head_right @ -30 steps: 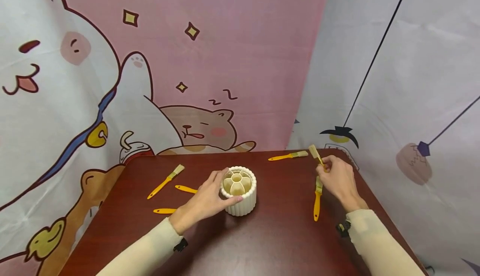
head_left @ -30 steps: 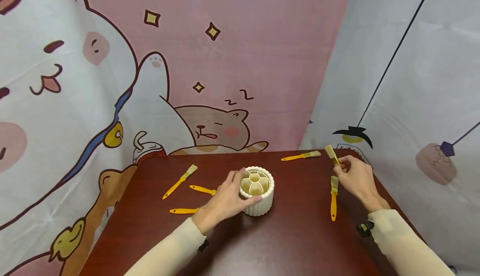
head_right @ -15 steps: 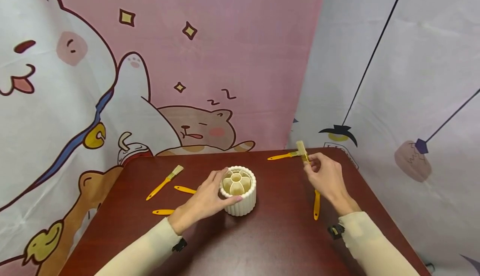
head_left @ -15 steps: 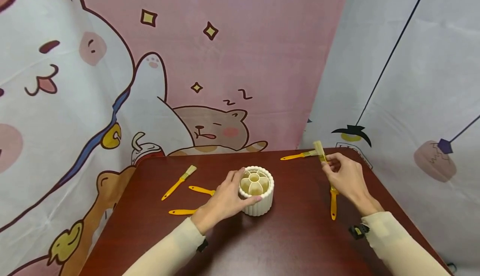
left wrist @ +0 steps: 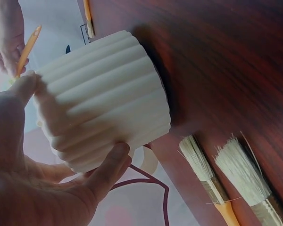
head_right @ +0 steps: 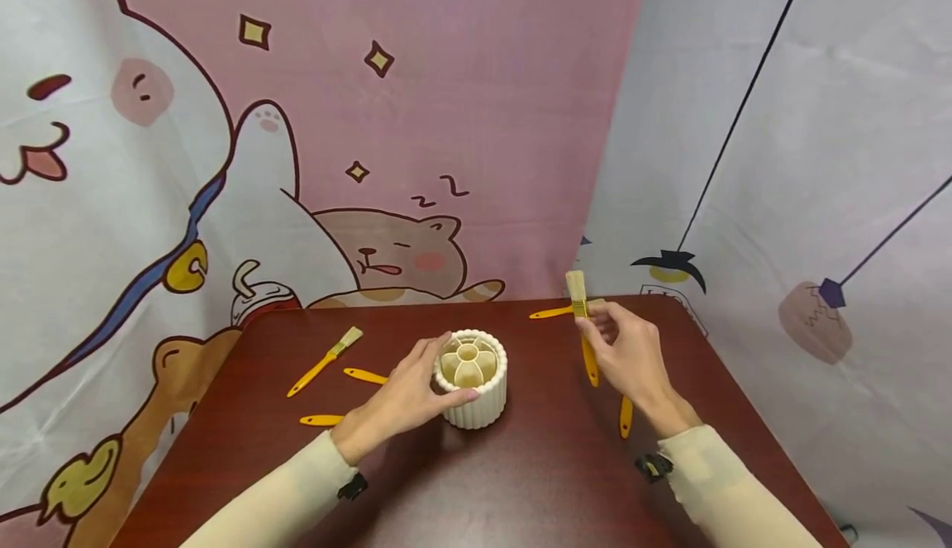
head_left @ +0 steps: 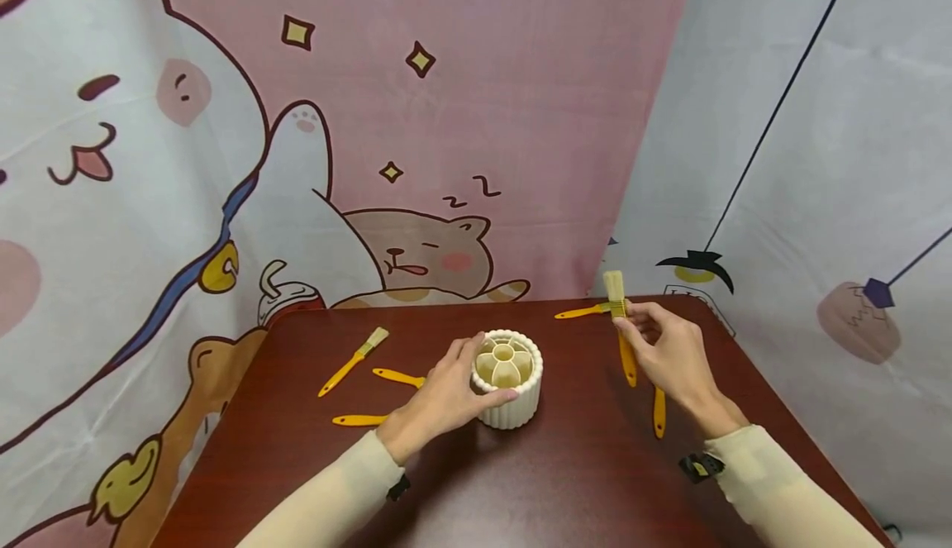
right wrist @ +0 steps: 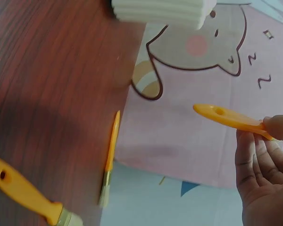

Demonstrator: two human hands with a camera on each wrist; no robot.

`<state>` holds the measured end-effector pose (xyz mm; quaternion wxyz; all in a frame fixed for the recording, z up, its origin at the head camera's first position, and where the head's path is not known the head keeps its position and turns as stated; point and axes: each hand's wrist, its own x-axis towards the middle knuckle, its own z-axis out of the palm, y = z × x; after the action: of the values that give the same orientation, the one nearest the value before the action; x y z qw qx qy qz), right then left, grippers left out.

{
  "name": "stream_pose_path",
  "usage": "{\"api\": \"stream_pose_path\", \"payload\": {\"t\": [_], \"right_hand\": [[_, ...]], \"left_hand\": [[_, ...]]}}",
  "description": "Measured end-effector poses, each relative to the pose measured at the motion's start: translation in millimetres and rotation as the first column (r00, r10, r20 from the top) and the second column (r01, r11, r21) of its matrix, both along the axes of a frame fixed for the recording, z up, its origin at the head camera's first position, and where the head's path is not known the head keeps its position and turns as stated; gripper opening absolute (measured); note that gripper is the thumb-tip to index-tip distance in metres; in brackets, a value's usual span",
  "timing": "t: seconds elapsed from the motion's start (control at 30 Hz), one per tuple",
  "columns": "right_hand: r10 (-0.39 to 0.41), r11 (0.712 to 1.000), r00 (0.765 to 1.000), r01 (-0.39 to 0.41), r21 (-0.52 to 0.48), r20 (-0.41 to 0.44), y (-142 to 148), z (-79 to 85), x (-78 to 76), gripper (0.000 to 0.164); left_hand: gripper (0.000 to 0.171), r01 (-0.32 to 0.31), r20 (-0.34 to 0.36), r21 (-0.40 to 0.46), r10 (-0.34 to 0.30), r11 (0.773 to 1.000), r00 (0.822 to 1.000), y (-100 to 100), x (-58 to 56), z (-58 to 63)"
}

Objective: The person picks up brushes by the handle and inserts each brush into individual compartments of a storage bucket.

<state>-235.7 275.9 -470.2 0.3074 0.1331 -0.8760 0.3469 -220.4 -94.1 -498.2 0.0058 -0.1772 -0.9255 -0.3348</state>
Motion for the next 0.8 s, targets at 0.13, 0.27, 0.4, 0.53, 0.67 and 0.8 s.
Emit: {"api": "stream_pose_path", "payload": {"t": [0.13, 0.27, 0.4, 0.53, 0.67, 0.8], "right_hand": [[0.039, 0.999, 0.999, -0.039, -0.013, -0.009, -10.9, 5.9, 5.5, 0.02], [0.084, 0.995, 0.996, -0.084, -0.045, 0.009, -21.6, 10.0, 11.8, 0.018], [0.12, 0.99, 0.992, -0.117, -0.076, 0.029, -31.2, 14.4, 18.0, 0.019], [0.16, 0.982, 0.986, -0.155, -0.108, 0.039, -40.8, 18.4, 23.9, 0.018], [0.197, 0.972, 0.98, -0.191, -0.138, 0.029, -50.3, 21.6, 27.1, 0.018], [0.215, 0.968, 0.976, -0.21, -0.137, 0.021, -58.9, 24.9, 28.2, 0.018]], "left_hand": [[0.121, 0.001, 0.0, 0.0, -0.001, 1.0, 1.0, 0.4, 0.2, 1.7], [0.12, 0.003, -0.013, 0.001, -0.003, 1.0, 1.0, 0.6, 0.9, 1.8], [0.12, 0.012, -0.016, 0.005, -0.011, 1.0, 1.0, 0.8, 0.8, 1.8], [0.121, 0.016, 0.006, 0.001, -0.016, 1.0, 1.0, 1.3, 0.5, 2.0], [0.122, 0.019, 0.014, -0.004, -0.019, 1.0, 1.0, 1.1, 0.6, 3.1], [0.121, 0.024, 0.006, -0.004, -0.024, 1.0, 1.0, -0.7, 0.4, 4.4]]}}
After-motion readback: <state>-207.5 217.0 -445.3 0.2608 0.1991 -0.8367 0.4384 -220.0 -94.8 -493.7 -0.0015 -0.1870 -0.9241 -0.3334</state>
